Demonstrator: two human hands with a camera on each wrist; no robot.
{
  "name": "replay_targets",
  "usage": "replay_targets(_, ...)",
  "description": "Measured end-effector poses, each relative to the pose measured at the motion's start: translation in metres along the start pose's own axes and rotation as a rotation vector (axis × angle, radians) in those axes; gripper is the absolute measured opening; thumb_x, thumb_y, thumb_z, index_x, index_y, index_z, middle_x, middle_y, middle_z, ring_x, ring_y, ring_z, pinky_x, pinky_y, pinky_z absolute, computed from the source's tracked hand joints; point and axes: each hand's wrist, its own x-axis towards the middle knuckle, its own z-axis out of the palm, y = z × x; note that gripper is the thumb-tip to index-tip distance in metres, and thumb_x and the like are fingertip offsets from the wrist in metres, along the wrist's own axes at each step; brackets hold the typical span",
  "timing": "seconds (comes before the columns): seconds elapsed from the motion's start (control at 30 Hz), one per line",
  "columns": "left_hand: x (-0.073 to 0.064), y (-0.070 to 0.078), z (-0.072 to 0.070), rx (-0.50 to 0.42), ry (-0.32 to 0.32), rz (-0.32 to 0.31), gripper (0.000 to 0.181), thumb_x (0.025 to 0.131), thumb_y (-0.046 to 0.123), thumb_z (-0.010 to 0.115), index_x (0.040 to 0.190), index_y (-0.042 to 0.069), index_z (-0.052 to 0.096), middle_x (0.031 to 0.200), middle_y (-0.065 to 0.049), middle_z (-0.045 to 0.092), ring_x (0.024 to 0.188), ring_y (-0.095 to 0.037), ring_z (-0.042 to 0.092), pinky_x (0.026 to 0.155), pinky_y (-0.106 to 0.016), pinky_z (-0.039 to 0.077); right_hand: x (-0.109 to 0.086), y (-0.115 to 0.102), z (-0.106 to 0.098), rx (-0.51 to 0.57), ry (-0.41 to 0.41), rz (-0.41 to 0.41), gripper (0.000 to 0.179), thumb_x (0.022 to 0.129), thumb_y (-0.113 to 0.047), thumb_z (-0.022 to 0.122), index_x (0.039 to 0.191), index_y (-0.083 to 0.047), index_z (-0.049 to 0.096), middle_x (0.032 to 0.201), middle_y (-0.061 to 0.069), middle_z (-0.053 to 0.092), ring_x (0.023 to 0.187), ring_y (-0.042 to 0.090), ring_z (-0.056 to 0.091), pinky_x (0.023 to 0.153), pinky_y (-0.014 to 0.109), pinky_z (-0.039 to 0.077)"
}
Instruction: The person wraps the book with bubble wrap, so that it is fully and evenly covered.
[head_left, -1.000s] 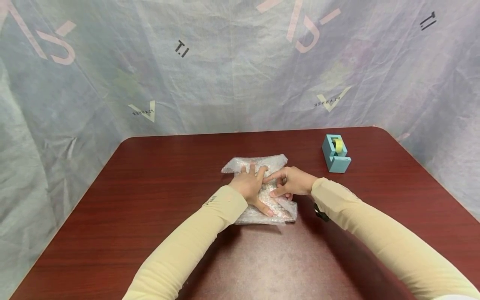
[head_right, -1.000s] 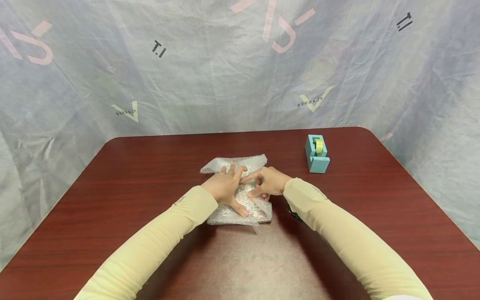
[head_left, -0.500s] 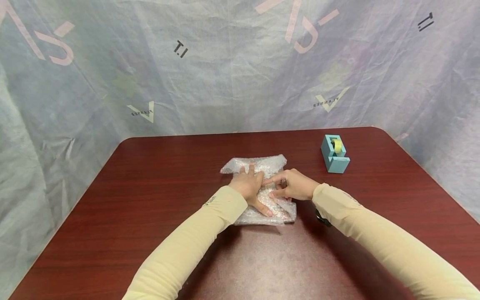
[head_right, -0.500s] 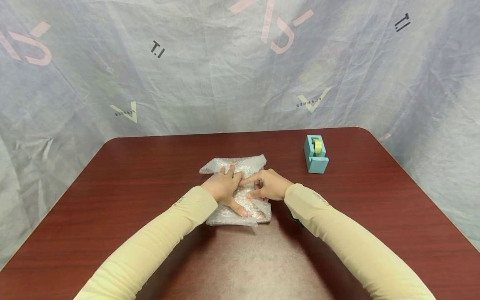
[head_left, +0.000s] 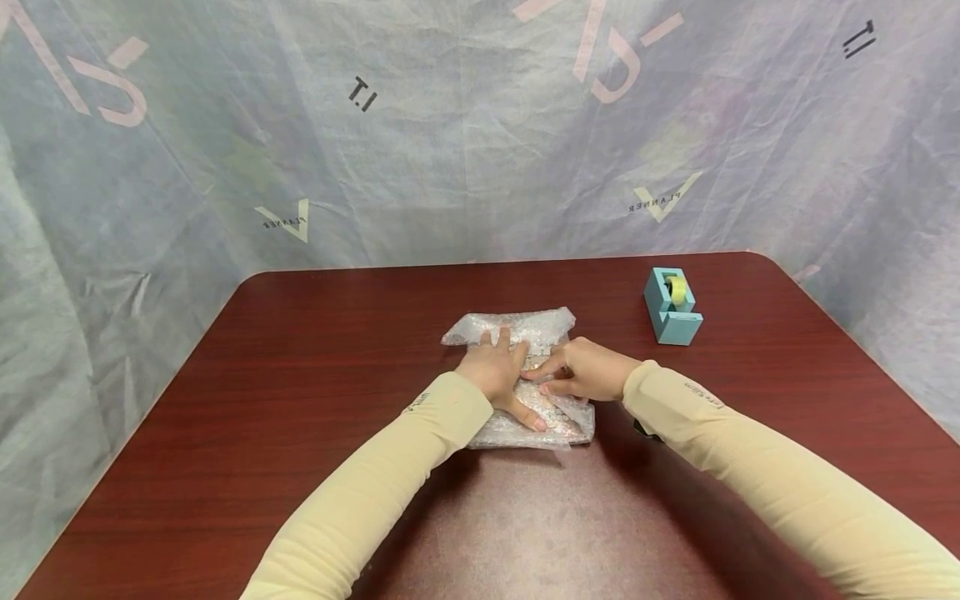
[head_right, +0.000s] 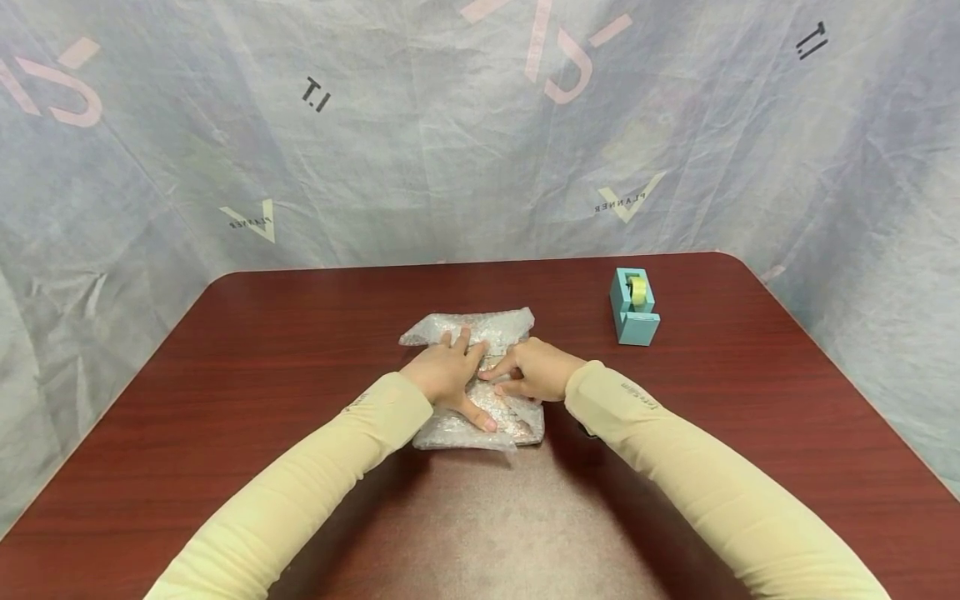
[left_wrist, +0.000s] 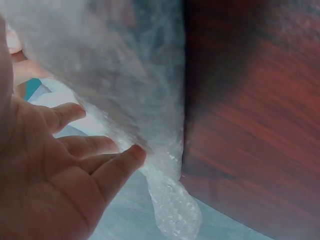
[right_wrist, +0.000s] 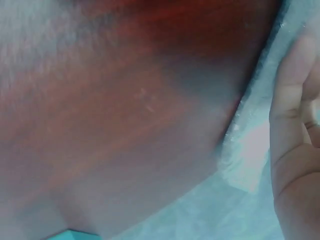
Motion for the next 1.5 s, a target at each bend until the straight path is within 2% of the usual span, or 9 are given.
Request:
replay_targets(0.1, -0.001, 0.000, 0.000, 0.007, 0.008, 0.002, 0.130, 0.064, 0.079, 0.078, 0.161, 0.008, 0.027, 0.163, -0.029, 0.018, 0.144, -0.053, 0.028, 0.113, -0.055, 0.037, 0.000, -0.002, -0.001, -0.045, 0.004, -0.014, 0.034, 0.093, -0.007, 0.074, 0.127, -0.006, 0.072, 0.070, -0.004, 0.056, 0.056, 0.001, 0.047, 0.058, 0.023, 0.047)
replay_targets(0.2, -0.002, 0.000, 0.000, 0.012, 0.008, 0.006, 0.128, 0.065, 0.079, 0.077, 0.160, 0.009, 0.027, 0.163, -0.029, 0.019, 0.144, -0.053, 0.028, 0.114, -0.055, 0.037, -0.001, -0.001, 0.001, -0.039, 0.019, 0.004, 0.036, 0.094, -0.008, 0.073, 0.130, -0.007, 0.070, 0.066, -0.006, 0.055, 0.056, 0.002, 0.047, 0.058, 0.024, 0.047)
replay_targets(0.3, -0.003, 0.002, 0.000, 0.011, 0.013, 0.008, 0.127, 0.066, 0.078, 0.077, 0.160, 0.010, 0.028, 0.163, -0.028, 0.020, 0.145, -0.053, 0.029, 0.114, -0.055, 0.036, -0.003, 0.000, 0.004, 0.046, 0.042, 0.075, 0.039, 0.094, -0.009, 0.074, 0.131, -0.005, 0.061, 0.067, -0.004, 0.057, 0.052, 0.006, 0.051, 0.057, 0.026, 0.049)
replay_targets(0.4, -0.003, 0.001, 0.001, 0.015, 0.017, 0.009, 0.127, 0.066, 0.079, 0.077, 0.161, 0.010, 0.028, 0.163, -0.028, 0.021, 0.145, -0.051, 0.029, 0.115, -0.054, 0.035, -0.004, 0.000, 0.006, 0.150, 0.067, 0.158, 0.040, 0.093, -0.009, 0.075, 0.124, -0.003, 0.050, 0.071, -0.001, 0.059, 0.051, 0.011, 0.054, 0.055, 0.029, 0.051)
replay_targets(0.5, -0.002, 0.000, 0.002, 0.008, 0.014, 0.008, 0.127, 0.067, 0.079, 0.076, 0.161, 0.010, 0.027, 0.164, -0.027, 0.020, 0.146, -0.051, 0.027, 0.115, -0.054, 0.035, -0.005, 0.000, 0.007, 0.212, 0.078, 0.203, 0.037, 0.093, -0.009, 0.075, 0.118, -0.001, 0.049, 0.071, 0.002, 0.059, 0.050, 0.013, 0.053, 0.052, 0.031, 0.050)
replay_targets(0.8, -0.002, -0.007, 0.007, -0.058, 0.004, 0.002, 0.127, 0.069, 0.080, 0.074, 0.164, 0.015, 0.021, 0.167, -0.022, 0.012, 0.150, -0.047, 0.019, 0.116, -0.054, 0.033, -0.001, -0.007, 0.004, 0.166, 0.054, 0.257, 0.026, 0.093, -0.010, 0.074, 0.113, -0.001, 0.059, 0.074, 0.004, 0.062, 0.053, 0.013, 0.055, 0.054, 0.029, 0.050)
replay_targets(1.0, -0.006, -0.010, 0.008, -0.106, -0.003, 0.014, 0.125, 0.072, 0.080, 0.072, 0.165, 0.016, 0.016, 0.168, -0.021, 0.007, 0.152, -0.046, 0.013, 0.116, -0.056, 0.032, 0.001, -0.006, -0.001, 0.180, 0.003, 0.294, 0.023, 0.098, -0.011, 0.068, 0.117, 0.000, 0.062, 0.075, 0.004, 0.063, 0.056, 0.014, 0.058, 0.057, 0.030, 0.053)
replay_targets(1.23, -0.008, -0.015, 0.006, -0.214, -0.040, 0.019, 0.121, 0.076, 0.075, 0.072, 0.165, 0.020, 0.011, 0.169, -0.018, 0.000, 0.153, -0.043, 0.003, 0.120, -0.057, 0.023, -0.001, -0.009, -0.011, 0.178, -0.069, 0.305, 0.024, 0.102, -0.007, 0.060, 0.125, -0.001, 0.062, 0.082, 0.005, 0.068, 0.066, 0.015, 0.066, 0.065, 0.032, 0.058)
replay_targets(1.5, -0.011, -0.019, 0.000, -0.306, -0.053, 0.056, 0.118, 0.079, 0.071, 0.074, 0.165, 0.021, 0.011, 0.169, -0.019, -0.001, 0.153, -0.044, 0.001, 0.119, -0.061, 0.021, -0.006, -0.009, -0.013, 0.138, -0.015, 0.278, 0.030, 0.097, -0.008, 0.068, 0.126, -0.004, 0.064, 0.085, 0.002, 0.069, 0.065, 0.017, 0.065, 0.063, 0.030, 0.055)
